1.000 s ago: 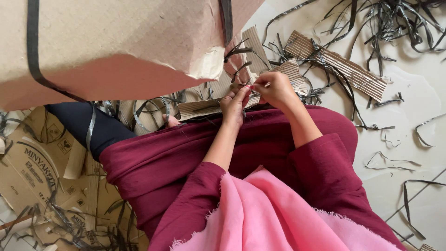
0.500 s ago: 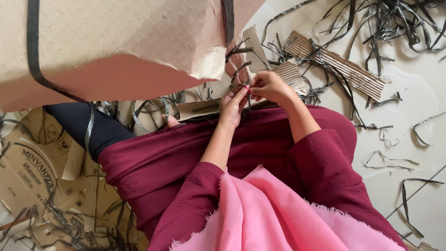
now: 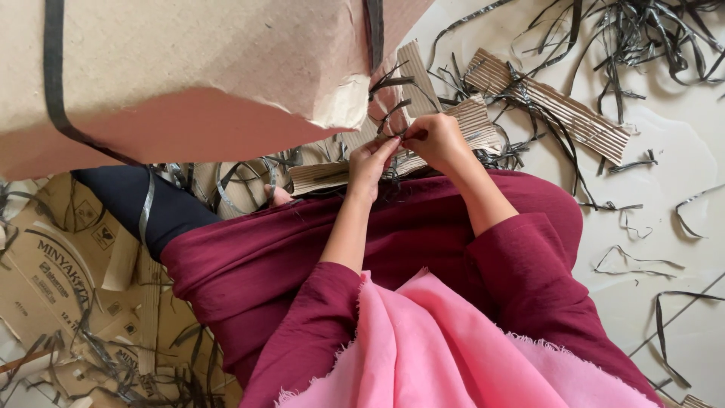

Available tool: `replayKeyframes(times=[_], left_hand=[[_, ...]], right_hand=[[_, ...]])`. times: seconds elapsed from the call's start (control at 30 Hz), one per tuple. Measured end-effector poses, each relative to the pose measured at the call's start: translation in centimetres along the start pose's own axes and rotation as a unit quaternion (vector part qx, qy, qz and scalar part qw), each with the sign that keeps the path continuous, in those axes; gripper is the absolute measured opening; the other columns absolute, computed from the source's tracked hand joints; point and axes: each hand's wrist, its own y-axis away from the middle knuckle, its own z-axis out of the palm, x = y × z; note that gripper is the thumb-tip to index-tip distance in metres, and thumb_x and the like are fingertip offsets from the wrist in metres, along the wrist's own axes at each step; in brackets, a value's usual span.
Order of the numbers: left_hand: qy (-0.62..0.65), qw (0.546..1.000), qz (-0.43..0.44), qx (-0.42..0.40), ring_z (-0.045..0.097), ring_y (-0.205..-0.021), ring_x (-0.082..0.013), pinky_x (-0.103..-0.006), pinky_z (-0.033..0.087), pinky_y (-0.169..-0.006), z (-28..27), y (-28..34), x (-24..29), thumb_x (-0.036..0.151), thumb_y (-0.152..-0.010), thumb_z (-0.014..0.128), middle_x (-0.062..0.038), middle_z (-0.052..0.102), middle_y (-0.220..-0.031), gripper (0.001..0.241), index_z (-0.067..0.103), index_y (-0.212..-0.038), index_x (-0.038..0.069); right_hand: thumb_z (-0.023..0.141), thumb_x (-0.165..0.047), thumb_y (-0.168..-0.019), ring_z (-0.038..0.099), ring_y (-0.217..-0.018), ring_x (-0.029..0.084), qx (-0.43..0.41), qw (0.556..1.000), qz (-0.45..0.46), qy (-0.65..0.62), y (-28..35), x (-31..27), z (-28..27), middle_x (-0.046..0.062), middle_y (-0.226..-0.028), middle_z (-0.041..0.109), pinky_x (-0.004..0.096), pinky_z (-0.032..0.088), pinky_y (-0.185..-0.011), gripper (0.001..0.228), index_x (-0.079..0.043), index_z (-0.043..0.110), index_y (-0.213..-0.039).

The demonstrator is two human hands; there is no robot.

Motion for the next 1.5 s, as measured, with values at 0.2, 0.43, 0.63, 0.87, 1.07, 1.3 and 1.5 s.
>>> replayKeyframes(times=[0.2, 0.43, 0.63, 0.87, 1.07, 1.3, 1.5], left_hand=[[-0.048, 0.999, 0.0, 0.015, 0.06, -0.063, -0.0035, -0.0182, 0.047, -0.059, -0.6, -0.7, -0.7, 0.033, -0.074, 0.09, 0.004, 0.07, -0.068, 0.023, 0.081, -0.086, 0.015], [-0.058, 0.998, 0.006, 0.01, 0.063, -0.07, -0.0054, -0.0214, 0.049, -0.064, -0.4, -1.1, -0.9, 0.033, -0.075, 0.088, 0.003, 0.072, -0.072, 0.021, 0.082, -0.087, 0.018], [-0.109, 0.994, 0.016, 0.006, 0.066, -0.08, -0.0096, -0.0248, 0.05, -0.074, -0.4, -1.5, -1.6, 0.036, -0.075, 0.086, 0.002, 0.075, -0.076, 0.023, 0.083, -0.09, 0.019], [-0.137, 0.99, 0.019, 0.013, 0.067, -0.081, -0.0078, -0.0246, 0.05, -0.076, -0.6, -1.2, -1.1, 0.036, -0.075, 0.084, 0.005, 0.075, -0.075, 0.018, 0.082, -0.086, 0.022], [-0.105, 0.994, 0.024, 0.023, 0.063, -0.08, -0.0086, -0.025, 0.049, -0.076, 0.0, -0.4, -0.7, 0.033, -0.077, 0.081, 0.003, 0.073, -0.076, 0.017, 0.081, -0.086, 0.019], [-0.089, 0.995, 0.03, 0.03, 0.06, -0.08, -0.0097, -0.0259, 0.047, -0.075, 0.1, 0.3, 0.0, 0.029, -0.079, 0.078, 0.002, 0.071, -0.076, 0.015, 0.079, -0.085, 0.015], [-0.165, 0.974, 0.134, 0.073, 0.068, -0.068, -0.0121, -0.0286, 0.052, -0.062, -0.6, 0.3, -0.9, 0.03, -0.079, 0.082, -0.001, 0.075, -0.074, 0.017, 0.079, -0.086, 0.015]], right_hand=[[0.083, -0.027, -0.081, 0.074, -0.083, 0.026, 0.022, 0.999, 0.012, 0.045, 0.1, -0.2, 0.5, 0.003, -0.08, 0.076, 0.039, 0.061, -0.074, 0.012, -0.023, 0.081, -0.092], [0.076, -0.023, -0.082, 0.071, -0.053, 0.012, -0.024, 0.996, 0.042, -0.076, 0.6, -1.7, -0.7, -0.001, -0.054, 0.068, 0.025, 0.059, -0.063, 0.006, -0.019, 0.078, -0.084], [0.069, -0.01, -0.083, 0.075, -0.061, 0.016, -0.076, 0.969, 0.06, -0.225, 1.2, -2.5, -1.1, 0.012, -0.067, 0.074, 0.026, 0.061, -0.065, 0.013, -0.005, 0.078, -0.09], [0.072, -0.012, -0.085, 0.073, -0.058, 0.015, -0.059, 0.964, 0.075, -0.249, 1.5, -3.3, -1.5, 0.012, -0.065, 0.072, 0.024, 0.059, -0.059, 0.01, -0.004, 0.078, -0.086], [0.075, -0.01, -0.083, 0.07, -0.054, 0.015, -0.042, 0.951, 0.103, -0.289, 0.6, -1.0, -0.2, 0.014, -0.066, 0.071, 0.026, 0.061, -0.055, 0.01, -0.001, 0.076, -0.087], [0.075, -0.009, -0.084, 0.062, -0.051, 0.01, -0.067, 0.902, 0.179, -0.386, -0.7, 1.1, 1.7, 0.009, -0.069, 0.067, 0.025, 0.058, -0.046, 0.011, 0.001, 0.072, -0.088], [0.079, -0.009, -0.082, 0.063, -0.053, 0.01, -0.082, 0.881, 0.21, -0.416, -0.9, 1.7, 1.9, 0.009, -0.072, 0.068, 0.028, 0.058, -0.048, 0.013, -0.002, 0.072, -0.09]])
